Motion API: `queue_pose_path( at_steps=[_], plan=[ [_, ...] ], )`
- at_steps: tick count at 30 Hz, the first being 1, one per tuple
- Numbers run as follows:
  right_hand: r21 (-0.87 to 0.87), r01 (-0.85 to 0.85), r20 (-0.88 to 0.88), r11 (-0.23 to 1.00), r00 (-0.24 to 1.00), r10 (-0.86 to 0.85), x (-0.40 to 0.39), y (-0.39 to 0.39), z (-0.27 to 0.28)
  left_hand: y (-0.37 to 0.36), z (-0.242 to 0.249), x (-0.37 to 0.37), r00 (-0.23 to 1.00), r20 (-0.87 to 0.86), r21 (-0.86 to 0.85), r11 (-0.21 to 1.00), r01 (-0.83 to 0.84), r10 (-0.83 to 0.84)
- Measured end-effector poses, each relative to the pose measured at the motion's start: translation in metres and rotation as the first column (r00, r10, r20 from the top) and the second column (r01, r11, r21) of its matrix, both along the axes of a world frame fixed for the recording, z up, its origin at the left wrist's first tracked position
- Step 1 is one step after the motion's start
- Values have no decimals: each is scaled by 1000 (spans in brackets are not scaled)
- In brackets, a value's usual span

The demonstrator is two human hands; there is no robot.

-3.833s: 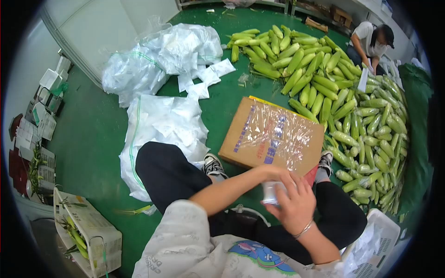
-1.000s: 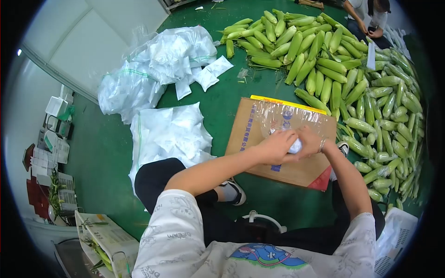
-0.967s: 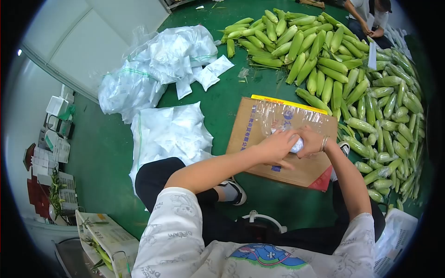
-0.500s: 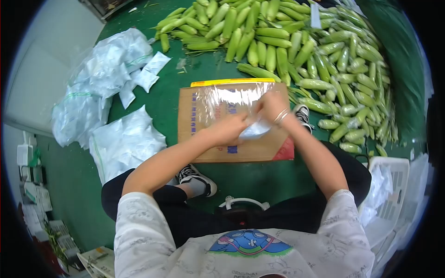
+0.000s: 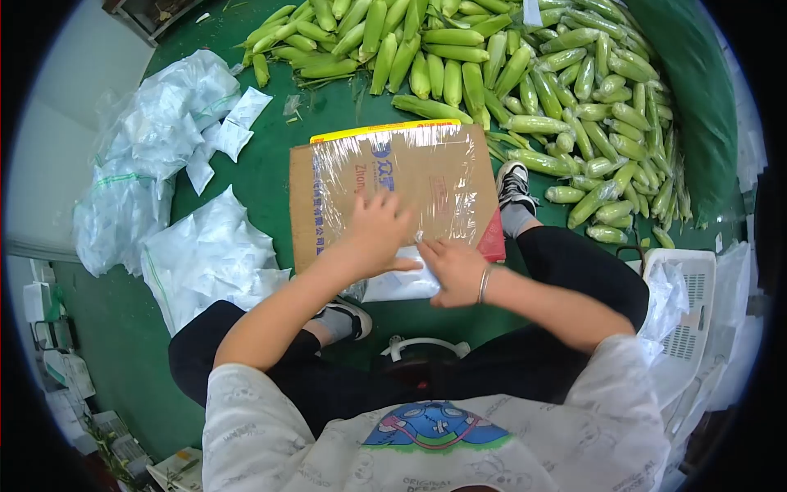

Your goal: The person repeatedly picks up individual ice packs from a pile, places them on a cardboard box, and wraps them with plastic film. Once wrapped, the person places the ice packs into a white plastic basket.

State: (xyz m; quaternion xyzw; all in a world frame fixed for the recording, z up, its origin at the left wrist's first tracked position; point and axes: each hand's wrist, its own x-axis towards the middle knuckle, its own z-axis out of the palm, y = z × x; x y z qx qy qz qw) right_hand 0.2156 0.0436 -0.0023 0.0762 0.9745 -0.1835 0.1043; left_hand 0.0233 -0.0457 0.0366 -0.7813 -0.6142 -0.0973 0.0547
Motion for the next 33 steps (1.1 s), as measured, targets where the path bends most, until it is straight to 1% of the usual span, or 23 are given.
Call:
queue_pose_path(
  at_steps=[2,4,5,7,8,10,11,14,16,18,19,20,21,23,24,25,26,27,28,29,30,32,33],
  plan=[
    [-272,-14,373,962,920,119,-31,36,11,-5,10,1,997,70,12,1000,-11,10],
    [-551,25,614,834,690,385,-80,88,-5,-11,0,14,972,178,-507,861,-44,155],
    [-552,23,608,834,695,384,-87,98,-21,-8,-18,15,968,165,-305,943,-132,189],
    [-890,7,104,455,977,188,-99,117,-46,14,-37,0,913,264,-301,926,-229,312],
    [-893,9,105,450,976,189,-102,118,-36,24,-39,-6,824,373,-318,893,-317,426],
    [-781,540,538,315,837,-102,-102,118,-20,40,-48,-22,853,301,-392,871,-297,426],
    [-804,579,593,134,795,124,-109,125,-41,43,-58,-29,832,375,-467,858,-212,410],
    [-866,382,440,324,889,129,-107,121,-67,44,-74,-35,750,528,-646,761,50,399],
    [-720,42,241,693,951,193,-100,100,-49,24,-100,-11,169,604,-708,428,562,779],
    [-732,18,165,681,975,151,-95,90,-60,-10,-81,48,245,344,-718,86,690,907],
    [-754,-6,92,657,989,116,-91,79,-73,-30,-48,73,318,328,-675,-15,737,889],
    [-768,-34,28,639,996,86,-84,70,-76,-75,-105,111,378,412,-601,-65,797,829],
    [-608,-9,16,794,1000,24,-76,59,-60,-103,-110,137,459,510,-608,-72,790,727],
    [-605,40,-19,795,998,-64,-54,35,-55,-132,-119,159,536,599,-619,-80,781,596],
    [-615,75,-55,785,989,-138,-43,20,-54,-143,-126,160,279,454,-529,5,849,846],
    [-803,67,-19,592,990,-138,-22,9,-38,-150,-129,155,-8,237,-463,121,878,971],
    [-933,64,17,354,991,-133,2,-5,-13,-121,-80,130,-36,124,-452,89,888,992],
    [-958,64,4,280,978,-208,21,-27,3,-137,-151,129,-330,68,-18,332,943,942],
    [-975,62,-3,213,956,-293,39,-47,13,-129,-153,126,-474,-24,4,474,881,880],
    [-871,317,57,376,824,-564,51,-62,16,-114,-128,116,-502,0,-131,498,857,865],
    [-867,334,-83,370,636,-767,60,-68,0,-113,-107,123,-622,-2,-180,611,771,783],
    [-920,392,128,13,332,-934,76,-62,-16,-113,-54,142,-738,217,-435,740,512,639],
    [-881,471,152,-51,179,-972,77,-58,-30,-115,-24,154,-714,437,-574,781,247,548]
  ],
)
